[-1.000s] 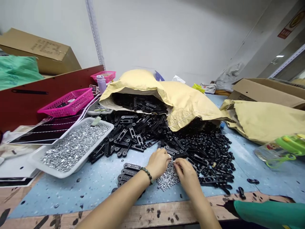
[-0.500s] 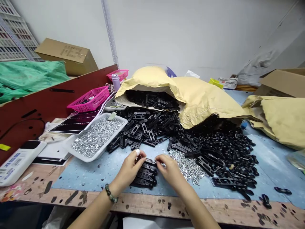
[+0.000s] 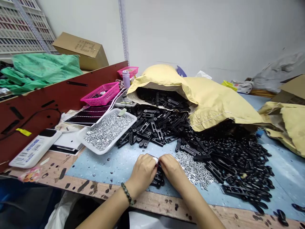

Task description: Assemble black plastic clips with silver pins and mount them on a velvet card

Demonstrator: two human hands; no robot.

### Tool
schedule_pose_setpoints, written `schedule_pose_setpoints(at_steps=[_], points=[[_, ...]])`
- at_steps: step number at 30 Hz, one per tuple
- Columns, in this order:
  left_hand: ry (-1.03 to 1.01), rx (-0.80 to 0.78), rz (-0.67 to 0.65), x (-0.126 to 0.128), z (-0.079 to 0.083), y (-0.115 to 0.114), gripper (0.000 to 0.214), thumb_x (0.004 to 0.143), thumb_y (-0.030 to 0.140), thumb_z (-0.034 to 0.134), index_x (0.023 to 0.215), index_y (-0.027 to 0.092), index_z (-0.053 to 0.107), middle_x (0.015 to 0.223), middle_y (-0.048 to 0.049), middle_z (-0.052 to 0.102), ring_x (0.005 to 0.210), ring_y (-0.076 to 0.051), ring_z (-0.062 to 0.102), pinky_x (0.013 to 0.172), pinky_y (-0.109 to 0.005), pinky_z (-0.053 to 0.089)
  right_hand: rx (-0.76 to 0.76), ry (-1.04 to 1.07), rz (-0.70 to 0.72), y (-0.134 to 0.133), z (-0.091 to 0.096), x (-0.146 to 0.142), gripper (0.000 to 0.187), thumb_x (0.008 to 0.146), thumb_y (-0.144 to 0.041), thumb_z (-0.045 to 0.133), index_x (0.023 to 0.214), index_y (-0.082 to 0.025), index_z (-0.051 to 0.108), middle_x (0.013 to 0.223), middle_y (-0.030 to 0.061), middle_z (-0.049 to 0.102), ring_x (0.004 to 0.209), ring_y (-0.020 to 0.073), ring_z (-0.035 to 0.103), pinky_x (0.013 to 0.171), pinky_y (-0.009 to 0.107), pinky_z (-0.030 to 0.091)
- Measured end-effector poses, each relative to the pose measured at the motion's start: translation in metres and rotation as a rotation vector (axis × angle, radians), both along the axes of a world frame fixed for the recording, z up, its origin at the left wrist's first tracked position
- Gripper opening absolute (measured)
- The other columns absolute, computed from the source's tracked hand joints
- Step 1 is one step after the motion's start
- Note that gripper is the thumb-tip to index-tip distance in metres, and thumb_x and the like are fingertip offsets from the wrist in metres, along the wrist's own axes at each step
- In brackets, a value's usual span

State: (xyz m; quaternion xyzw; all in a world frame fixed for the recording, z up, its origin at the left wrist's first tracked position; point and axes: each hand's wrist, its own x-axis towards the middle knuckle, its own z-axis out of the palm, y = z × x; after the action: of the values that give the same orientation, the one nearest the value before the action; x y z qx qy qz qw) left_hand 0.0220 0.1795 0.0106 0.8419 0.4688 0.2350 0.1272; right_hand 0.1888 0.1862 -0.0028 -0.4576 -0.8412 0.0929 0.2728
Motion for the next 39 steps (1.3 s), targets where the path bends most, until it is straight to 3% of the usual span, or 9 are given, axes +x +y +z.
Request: schedule_pose_setpoints(at_steps=[5,9,12,16,19,23,27,33,39], points=[[0.01,-0.023,-0.005,-0.002,0.006,-0.001,0.016,0.089,0.014,0.048,0.082,0.02,0.06,0.081,-0.0043,0.062,0.085,-0.022,0.055,0.078,-0.036,0.042,0.034,0.011,0.009,-0.004,-0.004,0.003,0.025,0.094,-0.012,0.034,0.086,-0.019,0.056,0.079,0.0059,0.057,0.076,0.0201,0.051,0.069,0.032,0.045],[-0.016,-0.025,0.034,-0.011,0.01,0.001,0.021,0.091,0.014,0.044,0.103,0.021,0.06,0.101,-0.0059,0.065,0.099,-0.022,0.055,0.085,-0.037,0.042,0.054,0.008,0.041,-0.004,-0.008,-0.003,0.024,0.095,-0.013,0.035,0.09,-0.018,0.058,0.085,0.0071,0.06,0.079,0.0205,0.054,0.071,0.033,0.047],[-0.011,-0.028,0.028,-0.019,0.012,0.004,0.023,0.091,0.012,0.044,0.104,0.022,0.061,0.11,-0.0045,0.065,0.105,-0.022,0.054,0.09,-0.039,0.039,0.051,0.025,0.05,-0.005,-0.004,0.001,0.023,0.095,-0.014,0.037,0.095,-0.02,0.059,0.093,0.0082,0.062,0.085,0.0213,0.057,0.075,0.035,0.049],[-0.004,-0.029,0.014,-0.018,0.022,0.009,0.02,0.092,0.015,0.047,0.107,0.021,0.059,0.111,-0.0045,0.064,0.105,-0.022,0.054,0.091,-0.04,0.037,0.04,0.134,-0.097,-0.019,0.009,0.031,0.019,0.095,-0.018,0.04,0.105,-0.022,0.056,0.107,0.01,0.059,0.099,0.0232,0.058,0.084,0.038,0.048],[0.066,-0.033,-0.056,0.001,0.031,0.015,0.023,0.092,0.016,0.046,0.112,0.021,0.057,0.11,-0.0063,0.064,0.104,-0.022,0.054,0.089,-0.039,0.037,0.003,0.117,-0.231,-0.04,0.008,0.048,0.015,0.095,-0.02,0.04,0.103,-0.023,0.052,0.095,0.0079,0.06,0.09,0.023,0.058,0.077,0.037,0.048],[0.178,-0.065,-0.154,0.042,0.033,0.021,0.013,0.084,0.014,0.051,0.087,0.017,0.063,0.087,-0.0098,0.068,0.089,-0.026,0.057,0.083,-0.042,0.037,-0.006,-0.079,-0.322,-0.058,-0.011,0.037,0.016,0.092,-0.021,0.043,0.077,-0.023,0.048,0.075,0.0048,0.055,0.072,0.0226,0.054,0.063,0.035,0.045],[0.25,-0.097,-0.166,0.072,0.025,0.016,0.017,0.077,0.003,0.049,0.075,0.014,0.062,0.076,-0.0145,0.067,0.082,-0.028,0.057,0.078,-0.044,0.037,0.08,-0.143,-0.406,-0.06,-0.023,0.024,0.023,0.091,-0.013,0.038,0.071,-0.023,0.045,0.072,0.0055,0.054,0.068,0.0227,0.051,0.061,0.035,0.042],[0.128,-0.118,-0.14,0.075,0.02,0.01,0.019,0.078,0.001,0.047,0.078,0.014,0.061,0.081,-0.0133,0.066,0.085,-0.029,0.058,0.08,-0.044,0.041,-0.088,0.26,-0.392,-0.067,-0.002,0.051,0.012,0.093,-0.023,0.041,0.086,-0.022,0.05,0.077,0.0027,0.058,0.07,0.0188,0.057,0.065,0.029,0.045],[-0.247,-0.233,-0.046,0.025,0.038,0.015,0.018,0.095,0.021,0.038,0.098,0.02,0.056,0.101,-0.0054,0.06,0.091,-0.016,0.06,0.078,-0.026,0.049,-0.279,0.532,-0.362,-0.066,0.012,0.036,0.009,0.089,-0.025,0.049,0.081,-0.022,0.052,0.072,-0.0001,0.058,0.065,0.0156,0.057,0.061,0.024,0.046]])
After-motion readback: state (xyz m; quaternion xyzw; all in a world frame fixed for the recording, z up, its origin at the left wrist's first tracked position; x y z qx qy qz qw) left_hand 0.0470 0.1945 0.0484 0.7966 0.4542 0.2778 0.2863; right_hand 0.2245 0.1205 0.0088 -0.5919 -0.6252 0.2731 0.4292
